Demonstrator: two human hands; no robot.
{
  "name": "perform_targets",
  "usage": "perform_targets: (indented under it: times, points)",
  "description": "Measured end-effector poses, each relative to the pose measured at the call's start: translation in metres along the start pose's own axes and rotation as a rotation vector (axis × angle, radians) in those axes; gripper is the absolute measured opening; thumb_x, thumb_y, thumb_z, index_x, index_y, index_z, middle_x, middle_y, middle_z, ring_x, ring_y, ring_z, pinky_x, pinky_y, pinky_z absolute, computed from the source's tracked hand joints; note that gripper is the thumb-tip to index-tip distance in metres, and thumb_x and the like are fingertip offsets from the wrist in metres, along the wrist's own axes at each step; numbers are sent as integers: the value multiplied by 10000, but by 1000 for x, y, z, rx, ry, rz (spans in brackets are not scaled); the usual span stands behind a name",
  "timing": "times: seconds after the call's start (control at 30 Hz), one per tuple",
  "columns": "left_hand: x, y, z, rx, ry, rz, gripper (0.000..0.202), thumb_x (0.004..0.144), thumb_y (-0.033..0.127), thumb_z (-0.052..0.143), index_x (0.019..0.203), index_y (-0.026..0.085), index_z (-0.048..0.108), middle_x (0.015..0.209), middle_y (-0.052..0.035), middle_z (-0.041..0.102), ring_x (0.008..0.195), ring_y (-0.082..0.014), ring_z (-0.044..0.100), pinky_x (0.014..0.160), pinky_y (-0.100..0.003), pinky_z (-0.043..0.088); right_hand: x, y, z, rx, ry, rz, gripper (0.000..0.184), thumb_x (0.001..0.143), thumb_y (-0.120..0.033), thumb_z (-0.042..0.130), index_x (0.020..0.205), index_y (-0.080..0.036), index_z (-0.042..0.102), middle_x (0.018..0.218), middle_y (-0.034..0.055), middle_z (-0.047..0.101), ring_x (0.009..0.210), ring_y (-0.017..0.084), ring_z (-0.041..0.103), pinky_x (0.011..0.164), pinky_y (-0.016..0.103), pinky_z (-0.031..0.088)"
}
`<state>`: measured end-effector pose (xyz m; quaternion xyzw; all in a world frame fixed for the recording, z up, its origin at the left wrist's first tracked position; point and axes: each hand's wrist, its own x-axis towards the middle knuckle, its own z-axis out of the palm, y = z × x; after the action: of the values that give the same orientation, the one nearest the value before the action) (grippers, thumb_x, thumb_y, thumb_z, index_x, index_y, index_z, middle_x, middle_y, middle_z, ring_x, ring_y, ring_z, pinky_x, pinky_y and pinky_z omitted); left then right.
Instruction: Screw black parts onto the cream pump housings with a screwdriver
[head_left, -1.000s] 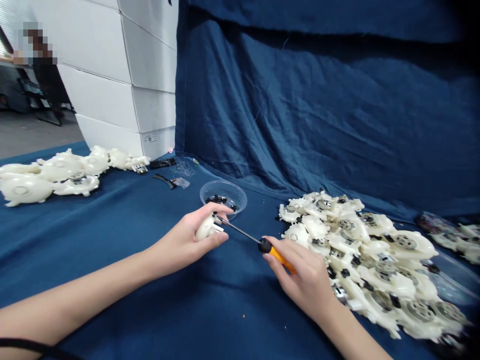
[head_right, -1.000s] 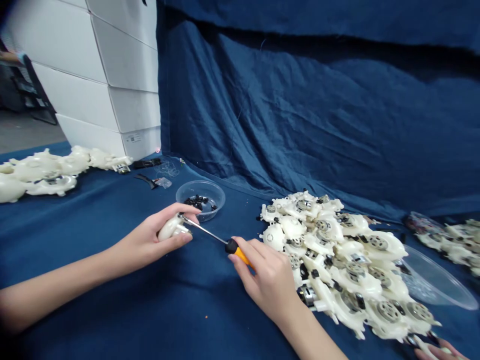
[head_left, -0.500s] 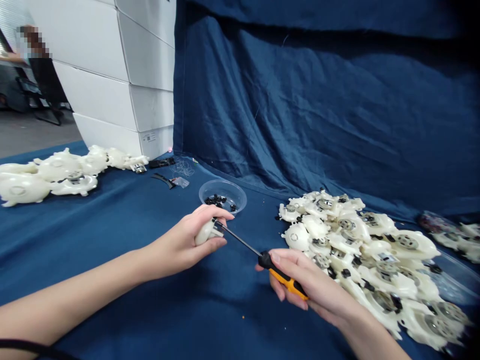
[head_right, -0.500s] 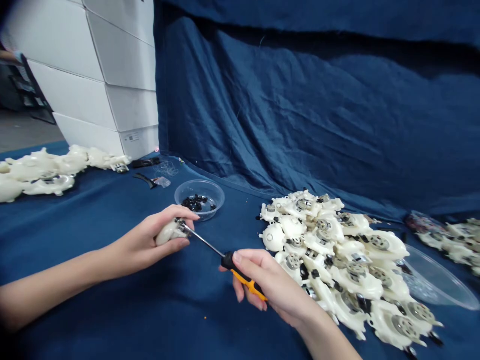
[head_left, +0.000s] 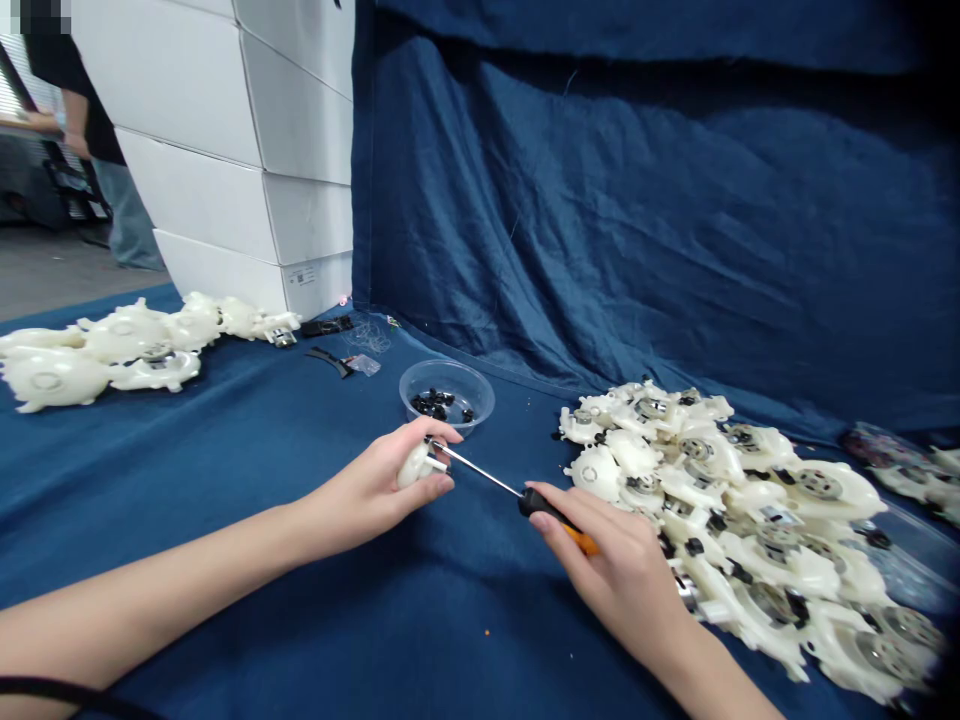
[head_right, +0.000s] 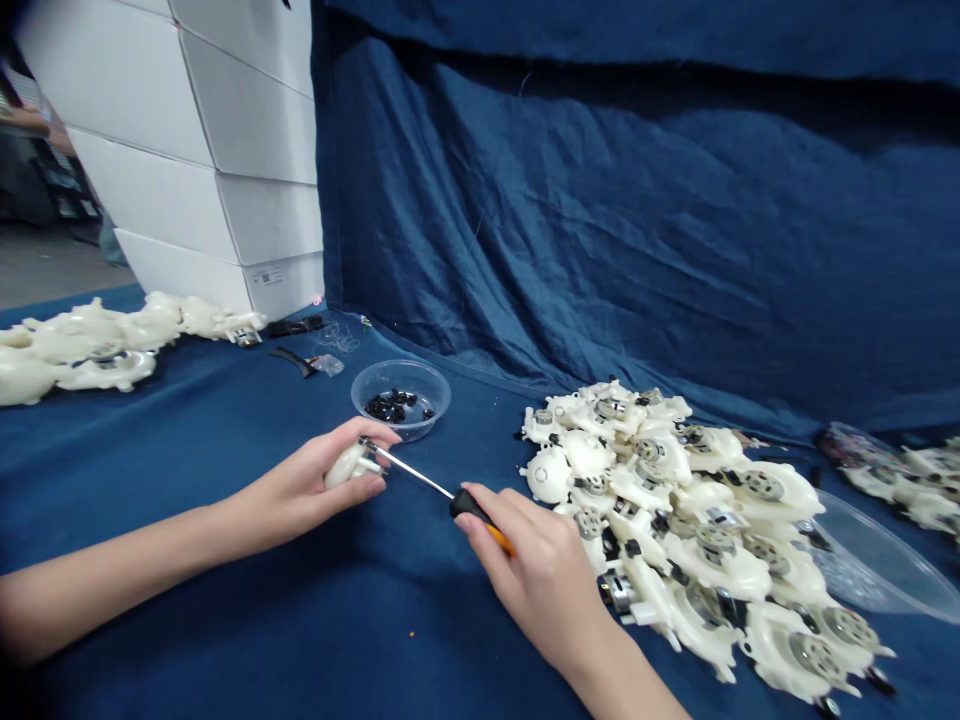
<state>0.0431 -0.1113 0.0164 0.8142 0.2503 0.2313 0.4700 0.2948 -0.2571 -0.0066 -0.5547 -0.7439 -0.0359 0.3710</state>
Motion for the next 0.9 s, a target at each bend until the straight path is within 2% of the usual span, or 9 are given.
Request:
perform_targets:
  times: [0.1,0.17,0.23,0.3,0.43,0.53,0.67,0.77,0.9]
  points:
    - [-1,-4,-2,103,13,55,425,972,466,594,1330,253,508,1123,-39,626,949,-161,598,846,-281,475,6,-3,-2,297,-152,351,312,1024,-427,594,1031,-170,770,772,54,712,662,145,650,618,247,489]
    - [-2,-5,-4,151,23,91,433,981,455,580,1360,262,496,1180,-56,616,980,-168,600,843,-279,479,10,-4,-3,583,-342,630,468,1013,-564,552,872,-155,732,627,8,602,461,80,477,441,212,332]
    - [-2,-6,-4,164,12,131,424,987,440,574,1368,273,497,1212,-59,604,999,-168,600,852,-277,483,13,-2,-5,878,-517,860,535,1000,-642,515,905,-148,697,596,-28,529,381,34,313,379,197,175]
    - [0,-6,-3,113,2,123,419,978,445,591,1352,276,508,1191,-48,603,976,-158,599,849,-273,483,15,-1,-6,1057,-591,976,514,991,-655,525,1034,-162,665,627,-39,540,376,19,277,375,179,134]
    - [5,-6,0,-120,25,-44,446,934,501,644,1286,252,532,1069,-8,608,823,-115,566,762,-245,465,14,2,-2,921,-508,781,417,902,-562,721,1085,-200,625,783,-16,625,492,53,446,433,165,331]
    - [6,-2,1,-221,-13,-114,474,918,515,658,1283,244,523,1046,-2,602,799,-108,559,722,-234,467,9,8,5,343,-254,392,317,942,-447,703,1131,-192,710,878,49,699,737,164,638,650,264,516]
    - [2,3,0,-203,-62,-123,499,937,522,623,1335,252,491,1053,-13,605,816,-120,573,721,-250,482,4,15,7,-286,-9,-100,375,1028,-313,598,1357,-152,680,845,79,739,710,197,682,660,304,490]
    - [0,0,-1,-101,-57,-66,490,943,510,618,1346,256,506,1075,-26,636,871,-142,606,813,-289,503,2,12,5,-241,-54,-101,375,1051,-317,561,1350,-123,675,829,79,739,657,175,678,618,285,478]
    - [0,-8,-4,111,-69,14,426,976,448,576,1347,249,511,1140,-53,654,976,-183,631,871,-311,515,4,2,2,200,-257,314,391,1047,-473,530,1068,-161,764,727,48,681,615,151,618,583,262,461]
